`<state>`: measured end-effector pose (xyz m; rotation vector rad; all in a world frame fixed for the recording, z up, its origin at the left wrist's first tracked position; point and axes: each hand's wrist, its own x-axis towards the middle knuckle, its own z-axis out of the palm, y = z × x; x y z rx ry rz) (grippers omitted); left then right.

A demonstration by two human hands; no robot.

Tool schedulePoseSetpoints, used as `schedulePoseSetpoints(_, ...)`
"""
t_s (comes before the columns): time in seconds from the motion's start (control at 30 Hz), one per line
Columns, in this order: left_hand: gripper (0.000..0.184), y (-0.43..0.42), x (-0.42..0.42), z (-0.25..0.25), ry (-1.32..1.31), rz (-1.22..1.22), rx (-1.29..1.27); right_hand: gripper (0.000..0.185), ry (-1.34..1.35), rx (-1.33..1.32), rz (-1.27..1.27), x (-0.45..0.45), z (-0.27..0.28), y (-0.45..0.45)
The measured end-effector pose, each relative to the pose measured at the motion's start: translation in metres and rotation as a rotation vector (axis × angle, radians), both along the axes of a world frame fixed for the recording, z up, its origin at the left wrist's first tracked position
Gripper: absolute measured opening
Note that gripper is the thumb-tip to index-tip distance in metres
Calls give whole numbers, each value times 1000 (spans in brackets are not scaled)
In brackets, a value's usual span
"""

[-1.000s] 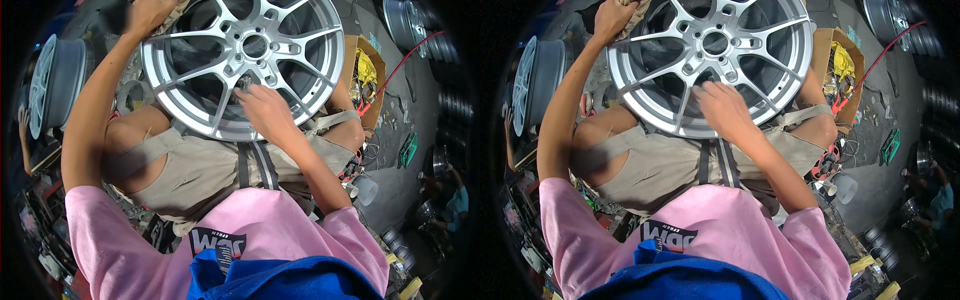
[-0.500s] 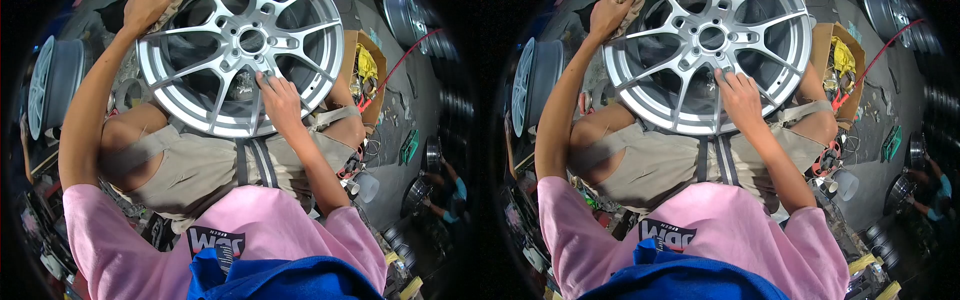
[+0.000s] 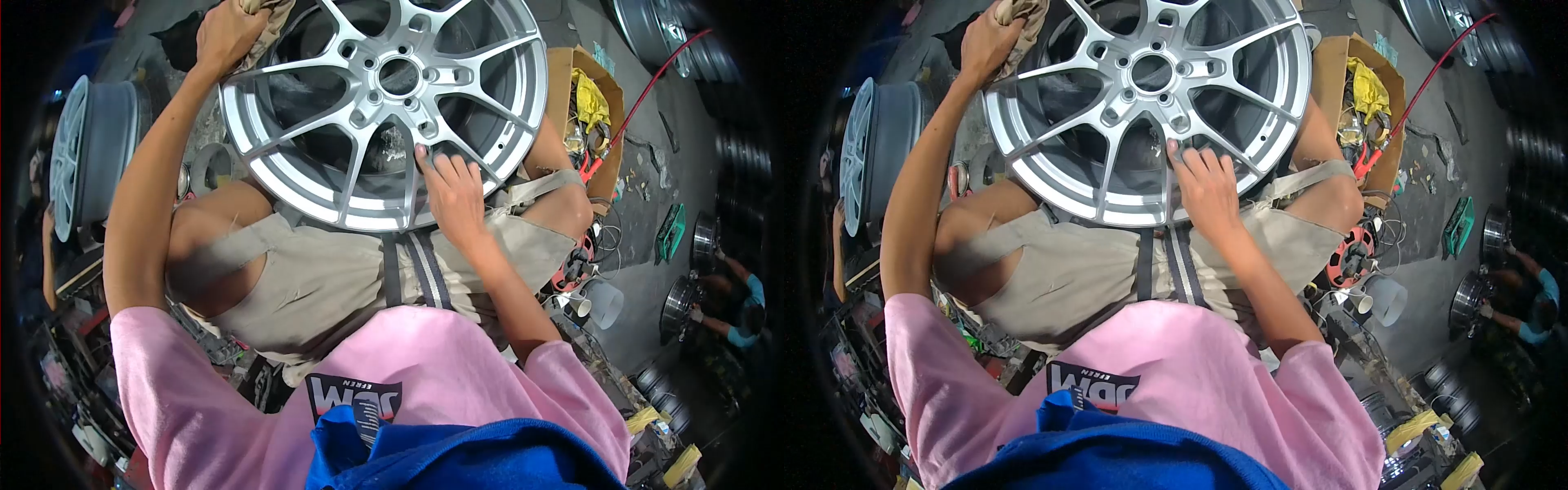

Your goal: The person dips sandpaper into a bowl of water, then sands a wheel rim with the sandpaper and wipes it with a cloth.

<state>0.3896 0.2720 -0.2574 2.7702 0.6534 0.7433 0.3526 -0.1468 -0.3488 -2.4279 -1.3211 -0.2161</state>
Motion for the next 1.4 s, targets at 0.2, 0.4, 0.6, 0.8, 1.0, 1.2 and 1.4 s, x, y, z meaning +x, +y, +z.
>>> schedulePoseSetpoints(0.2, 31, 4, -1, -4, -27, -37, -49, 48, -69, 56, 34, 26, 3, 17)
schedulePoseSetpoints(0.4, 31, -1, -1, -2, -40, -38, -59, 49, -150, -25, 78, 54, 4, -17)
schedulePoseSetpoints(0.6, 30, 1, 1, 1, -18, -11, -54, 45, -186, -171, 98, 70, 28, 7)
schedulePoseSetpoints(0.8, 30, 1, -3, -1, -17, -44, -42, 30, -269, -354, 187, 100, 29, 40)
schedulePoseSetpoints(1.0, 32, 3, -4, -3, 12, -10, -88, 15, -237, -475, 339, 111, 40, 40)
schedulePoseSetpoints(1.2, 34, 6, -5, -5, -24, -57, -42, 17, -367, -686, 346, 105, 40, 70)
schedulePoseSetpoints(1.4, 37, 3, -2, 0, 9, -15, -112, 14, -354, -520, 294, 122, 42, 65)
